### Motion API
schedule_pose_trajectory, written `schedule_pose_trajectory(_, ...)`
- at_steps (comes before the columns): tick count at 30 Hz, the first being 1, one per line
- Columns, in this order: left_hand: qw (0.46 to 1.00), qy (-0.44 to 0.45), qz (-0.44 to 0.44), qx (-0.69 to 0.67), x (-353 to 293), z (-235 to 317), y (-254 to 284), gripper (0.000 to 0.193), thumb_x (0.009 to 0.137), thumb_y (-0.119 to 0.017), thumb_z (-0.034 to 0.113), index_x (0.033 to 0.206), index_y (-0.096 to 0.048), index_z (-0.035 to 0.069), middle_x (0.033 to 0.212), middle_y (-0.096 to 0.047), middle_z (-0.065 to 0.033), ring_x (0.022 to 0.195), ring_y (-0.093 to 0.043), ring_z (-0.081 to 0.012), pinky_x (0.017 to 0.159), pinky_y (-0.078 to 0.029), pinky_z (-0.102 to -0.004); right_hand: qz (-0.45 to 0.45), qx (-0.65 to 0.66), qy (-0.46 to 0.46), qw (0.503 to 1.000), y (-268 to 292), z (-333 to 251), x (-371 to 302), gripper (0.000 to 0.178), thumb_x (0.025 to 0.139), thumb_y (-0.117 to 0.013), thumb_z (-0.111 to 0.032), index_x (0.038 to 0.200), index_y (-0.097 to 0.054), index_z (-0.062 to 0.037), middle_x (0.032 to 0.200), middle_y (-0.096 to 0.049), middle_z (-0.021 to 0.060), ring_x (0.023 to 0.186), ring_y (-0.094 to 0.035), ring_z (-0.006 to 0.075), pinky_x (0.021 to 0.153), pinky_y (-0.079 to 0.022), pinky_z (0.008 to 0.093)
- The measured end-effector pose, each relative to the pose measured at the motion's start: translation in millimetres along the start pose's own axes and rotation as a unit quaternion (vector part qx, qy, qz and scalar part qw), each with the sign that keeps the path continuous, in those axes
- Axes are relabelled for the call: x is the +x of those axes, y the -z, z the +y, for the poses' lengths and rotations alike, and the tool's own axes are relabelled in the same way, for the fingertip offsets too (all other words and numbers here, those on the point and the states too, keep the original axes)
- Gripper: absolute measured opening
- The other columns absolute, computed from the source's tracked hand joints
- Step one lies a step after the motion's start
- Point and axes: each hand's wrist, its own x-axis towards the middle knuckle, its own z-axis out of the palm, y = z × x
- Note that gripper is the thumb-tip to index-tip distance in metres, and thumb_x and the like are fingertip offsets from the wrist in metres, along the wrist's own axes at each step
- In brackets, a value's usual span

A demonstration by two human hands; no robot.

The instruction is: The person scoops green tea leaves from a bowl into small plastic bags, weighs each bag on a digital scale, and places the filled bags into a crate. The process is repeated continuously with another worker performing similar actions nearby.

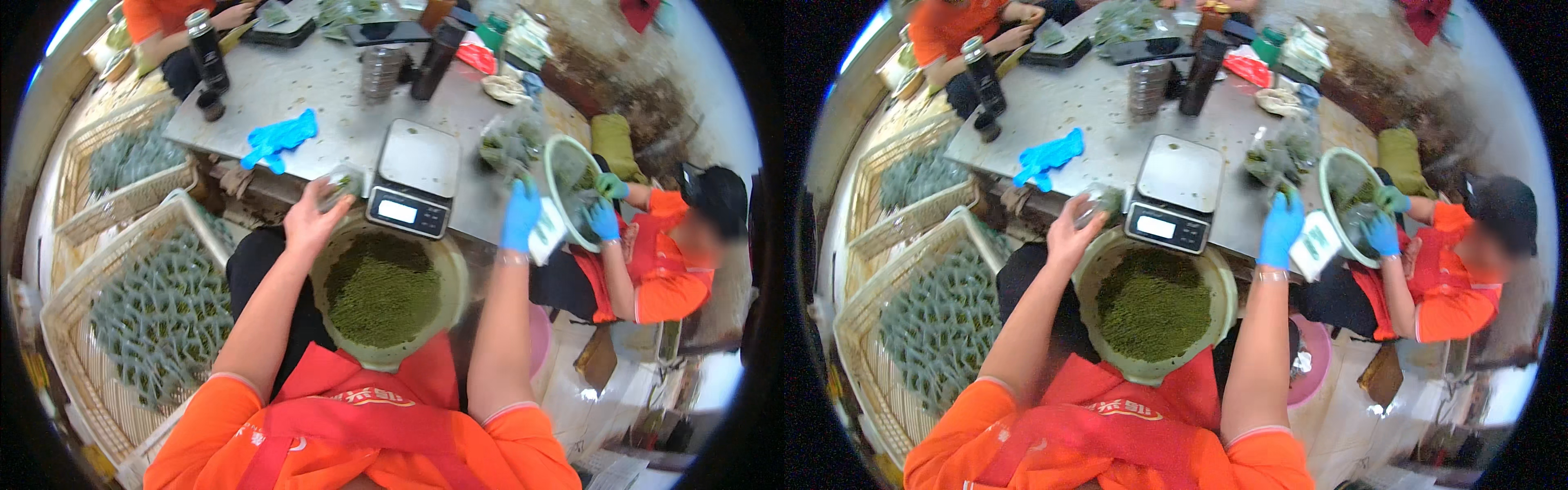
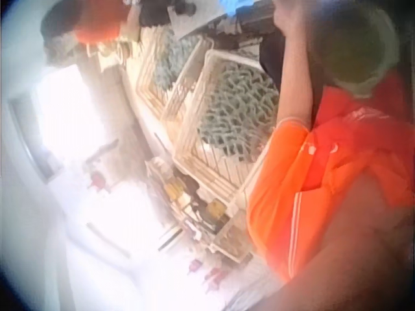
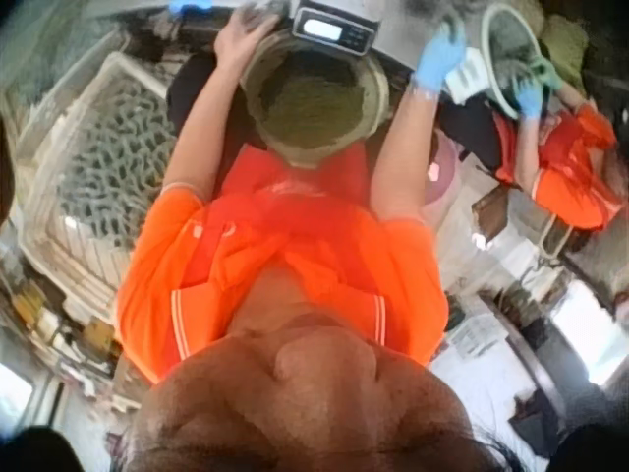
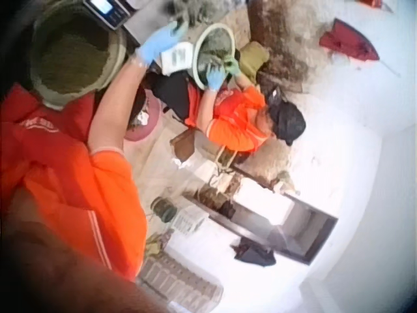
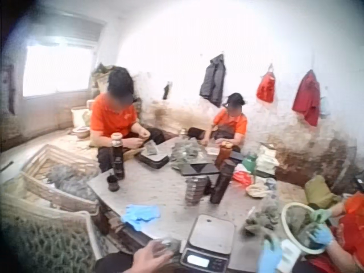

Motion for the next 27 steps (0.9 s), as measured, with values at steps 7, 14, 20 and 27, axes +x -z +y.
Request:
schedule_pose_trajectory(7,0.993,0.037,-0.033,-0.106,1,-12,5,0.055,0.086,-0.054,0.048,0.118,-0.053,0.003,0.102,-0.063,-0.0154,0.084,-0.065,-0.0247,0.076,-0.048,-0.0349,-0.011,-0.008,0.265,0.964,-28,-110,-76,0.039,0.082,-0.050,0.001,0.120,-0.054,-0.0034,0.129,-0.048,0.0169,0.120,-0.044,0.0310,0.102,-0.033,0.0396)
schedule_pose_trajectory(14,0.953,-0.021,0.046,-0.298,-38,-23,121,0.051,0.094,-0.044,0.039,0.122,-0.046,-0.003,0.117,-0.053,-0.0165,0.071,-0.065,-0.0205,0.071,-0.049,-0.0316,-0.112,-0.074,0.305,0.943,-16,-57,-102,0.032,0.089,-0.045,-0.008,0.119,-0.052,0.0006,0.124,-0.052,0.0172,0.116,-0.047,0.0298,0.101,-0.034,0.0383)
schedule_pose_trajectory(20,0.931,0.012,0.361,0.048,-117,-106,306,0.042,0.092,-0.048,0.040,0.120,-0.054,0.009,0.097,-0.064,-0.0148,0.070,-0.064,-0.0224,0.074,-0.049,-0.0336,-0.304,0.076,0.044,0.948,4,-52,-164,0.030,0.090,-0.046,-0.008,0.115,-0.055,0.0054,0.112,-0.060,0.0132,0.096,-0.058,0.0217,0.088,-0.044,0.0327)
schedule_pose_trajectory(27,0.715,0.246,0.515,0.403,-239,-194,489,0.056,0.090,-0.035,0.055,0.121,-0.049,0.010,0.090,-0.063,-0.0216,0.082,-0.062,-0.0366,0.075,-0.046,-0.0464,-0.446,0.112,-0.073,0.885,-16,-69,-217,0.029,0.092,-0.045,-0.008,0.117,-0.054,0.0032,0.099,-0.062,0.0110,0.085,-0.058,0.0156,0.077,-0.048,0.0272)
